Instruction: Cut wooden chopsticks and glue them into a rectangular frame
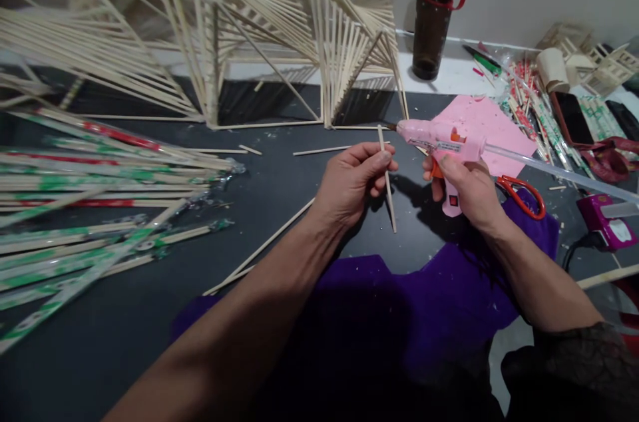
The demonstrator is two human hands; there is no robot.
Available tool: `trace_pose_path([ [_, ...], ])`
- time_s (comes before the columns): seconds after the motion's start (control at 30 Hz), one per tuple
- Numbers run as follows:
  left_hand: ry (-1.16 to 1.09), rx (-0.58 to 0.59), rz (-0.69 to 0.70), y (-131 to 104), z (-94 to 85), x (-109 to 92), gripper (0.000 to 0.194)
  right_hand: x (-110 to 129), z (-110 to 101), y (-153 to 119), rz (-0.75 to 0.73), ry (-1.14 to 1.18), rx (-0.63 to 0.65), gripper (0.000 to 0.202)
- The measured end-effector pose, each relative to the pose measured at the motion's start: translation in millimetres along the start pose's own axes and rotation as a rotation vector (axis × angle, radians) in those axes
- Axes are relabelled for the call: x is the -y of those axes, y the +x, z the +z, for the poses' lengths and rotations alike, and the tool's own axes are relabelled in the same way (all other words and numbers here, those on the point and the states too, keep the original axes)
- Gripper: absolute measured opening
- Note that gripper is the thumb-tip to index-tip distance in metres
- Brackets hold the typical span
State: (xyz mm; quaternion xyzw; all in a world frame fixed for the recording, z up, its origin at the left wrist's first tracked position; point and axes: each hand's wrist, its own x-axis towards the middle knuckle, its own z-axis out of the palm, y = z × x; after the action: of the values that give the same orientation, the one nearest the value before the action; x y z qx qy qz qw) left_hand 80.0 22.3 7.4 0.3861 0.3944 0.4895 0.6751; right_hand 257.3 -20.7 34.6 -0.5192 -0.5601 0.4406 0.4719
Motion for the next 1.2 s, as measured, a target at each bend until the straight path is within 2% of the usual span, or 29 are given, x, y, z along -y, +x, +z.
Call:
trace_pose_path([
  [0.3,0.054,-0.013,0.01,-3.1,1.8,-2.8,0.027,4.4,0.6,-4.9,-0.034,0.034,0.017,0.041],
  [0.5,0.067,-0.012,0.021,-4.2,2.8,-3.4,0.026,7.4,1.6,-3.1,-0.059,0.039,0.008,0.044],
  [1.2,0.068,-0.029,0.037,-6.6,4.2,-4.6,0.031,11.6,-0.2,-4.1,-0.049,-0.015,-0.006,0.041],
])
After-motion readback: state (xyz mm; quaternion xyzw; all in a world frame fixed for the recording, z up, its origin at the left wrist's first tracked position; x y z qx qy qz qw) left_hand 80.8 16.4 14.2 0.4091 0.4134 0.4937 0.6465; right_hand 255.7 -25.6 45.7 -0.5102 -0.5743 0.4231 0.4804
